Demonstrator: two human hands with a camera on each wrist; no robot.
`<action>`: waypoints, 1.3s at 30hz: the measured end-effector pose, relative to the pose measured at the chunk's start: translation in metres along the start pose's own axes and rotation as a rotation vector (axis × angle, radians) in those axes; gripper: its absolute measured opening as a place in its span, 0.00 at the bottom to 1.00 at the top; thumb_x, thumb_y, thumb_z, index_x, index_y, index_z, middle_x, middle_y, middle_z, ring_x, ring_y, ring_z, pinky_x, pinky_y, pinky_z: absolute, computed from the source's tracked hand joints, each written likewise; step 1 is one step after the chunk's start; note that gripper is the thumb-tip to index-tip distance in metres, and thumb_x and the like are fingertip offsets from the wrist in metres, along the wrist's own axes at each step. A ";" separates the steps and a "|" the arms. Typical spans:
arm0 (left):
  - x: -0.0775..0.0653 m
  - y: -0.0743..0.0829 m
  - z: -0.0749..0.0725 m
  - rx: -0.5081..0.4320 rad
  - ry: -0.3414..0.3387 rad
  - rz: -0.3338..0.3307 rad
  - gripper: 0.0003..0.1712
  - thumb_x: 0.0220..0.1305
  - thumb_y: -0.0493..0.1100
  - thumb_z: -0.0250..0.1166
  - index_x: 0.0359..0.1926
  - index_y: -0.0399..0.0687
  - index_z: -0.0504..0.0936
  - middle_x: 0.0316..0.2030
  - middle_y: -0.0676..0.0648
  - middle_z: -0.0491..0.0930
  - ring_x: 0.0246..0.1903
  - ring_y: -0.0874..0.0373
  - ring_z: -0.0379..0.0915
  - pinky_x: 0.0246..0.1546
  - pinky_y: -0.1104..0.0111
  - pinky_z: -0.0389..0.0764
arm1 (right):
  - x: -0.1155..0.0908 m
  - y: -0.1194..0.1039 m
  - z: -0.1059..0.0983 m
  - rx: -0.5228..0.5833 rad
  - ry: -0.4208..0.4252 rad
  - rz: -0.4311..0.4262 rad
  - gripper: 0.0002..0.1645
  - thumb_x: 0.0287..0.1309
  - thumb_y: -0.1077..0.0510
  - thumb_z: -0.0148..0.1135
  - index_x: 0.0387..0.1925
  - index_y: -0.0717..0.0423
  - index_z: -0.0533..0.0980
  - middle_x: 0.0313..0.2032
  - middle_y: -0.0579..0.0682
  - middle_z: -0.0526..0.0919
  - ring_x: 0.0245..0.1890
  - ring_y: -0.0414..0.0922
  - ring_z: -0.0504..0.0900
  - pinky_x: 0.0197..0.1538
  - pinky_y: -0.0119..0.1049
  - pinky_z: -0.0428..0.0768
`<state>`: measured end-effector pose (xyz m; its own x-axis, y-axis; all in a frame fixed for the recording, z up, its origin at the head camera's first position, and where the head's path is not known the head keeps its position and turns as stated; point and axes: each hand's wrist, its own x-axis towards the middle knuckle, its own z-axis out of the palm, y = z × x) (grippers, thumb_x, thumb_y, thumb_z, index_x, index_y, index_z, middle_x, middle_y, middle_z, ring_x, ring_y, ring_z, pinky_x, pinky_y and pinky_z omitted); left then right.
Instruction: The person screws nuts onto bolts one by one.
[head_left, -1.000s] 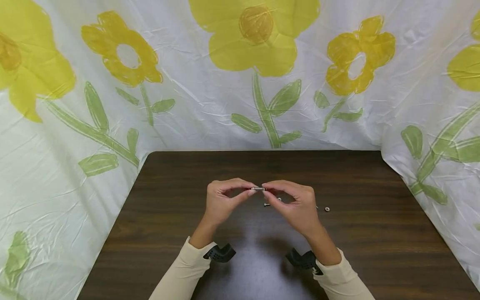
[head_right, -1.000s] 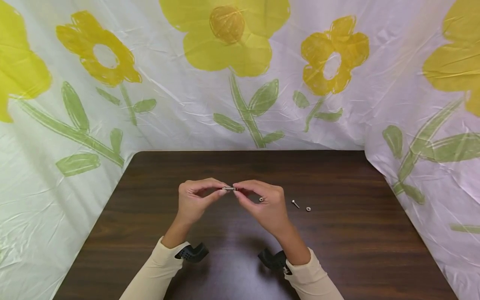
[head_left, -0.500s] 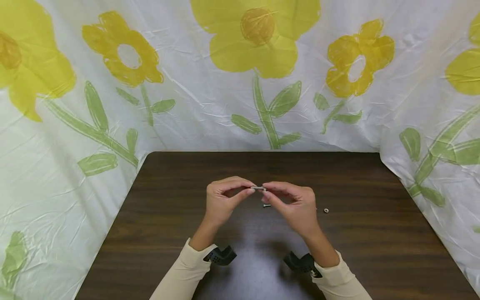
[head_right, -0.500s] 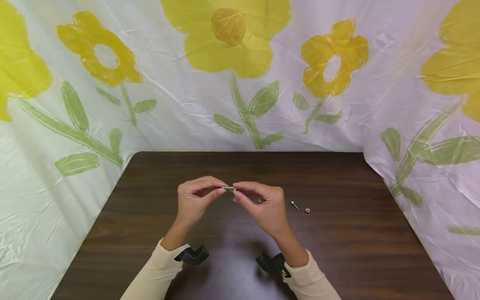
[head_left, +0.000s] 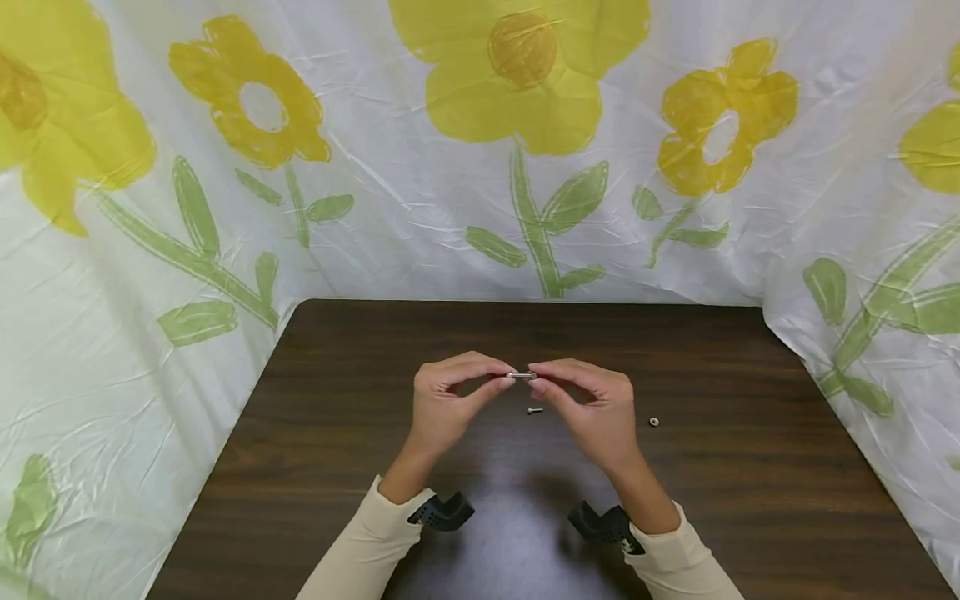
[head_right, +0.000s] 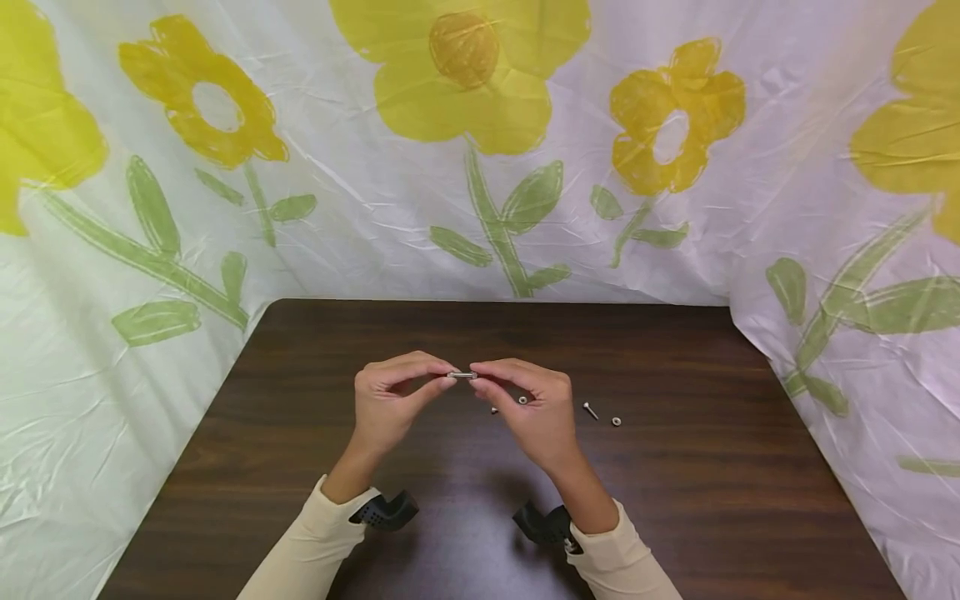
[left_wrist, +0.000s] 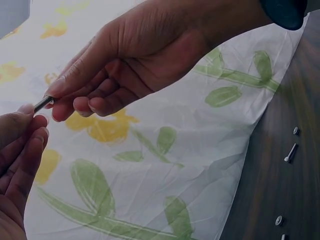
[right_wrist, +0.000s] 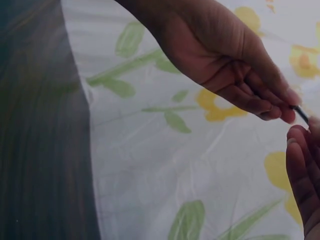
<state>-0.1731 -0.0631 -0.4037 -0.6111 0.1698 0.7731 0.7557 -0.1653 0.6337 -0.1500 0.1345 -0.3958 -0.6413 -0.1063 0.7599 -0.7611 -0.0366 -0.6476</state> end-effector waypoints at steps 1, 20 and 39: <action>0.000 0.000 0.001 -0.003 0.003 -0.002 0.12 0.50 0.19 0.73 0.36 0.33 0.89 0.32 0.40 0.87 0.33 0.52 0.85 0.37 0.65 0.86 | 0.000 0.000 0.000 -0.007 0.002 -0.004 0.17 0.47 0.81 0.71 0.42 0.72 0.84 0.35 0.63 0.88 0.33 0.45 0.88 0.36 0.34 0.86; 0.001 -0.001 0.002 0.129 -0.032 0.088 0.12 0.50 0.23 0.76 0.37 0.37 0.90 0.33 0.44 0.88 0.33 0.54 0.85 0.38 0.65 0.85 | 0.004 0.002 -0.006 -0.203 -0.036 -0.189 0.12 0.51 0.71 0.75 0.40 0.66 0.86 0.35 0.57 0.89 0.34 0.47 0.88 0.40 0.28 0.84; 0.000 -0.002 0.004 0.144 -0.034 0.150 0.13 0.48 0.21 0.76 0.36 0.35 0.89 0.31 0.43 0.88 0.31 0.53 0.84 0.36 0.65 0.85 | -0.004 0.000 -0.003 -0.331 -0.137 0.040 0.11 0.59 0.73 0.67 0.37 0.56 0.80 0.26 0.45 0.84 0.26 0.40 0.84 0.33 0.29 0.81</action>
<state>-0.1732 -0.0592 -0.4049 -0.4830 0.1865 0.8555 0.8649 -0.0507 0.4993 -0.1481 0.1382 -0.3985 -0.6697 -0.2345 0.7047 -0.7399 0.2919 -0.6061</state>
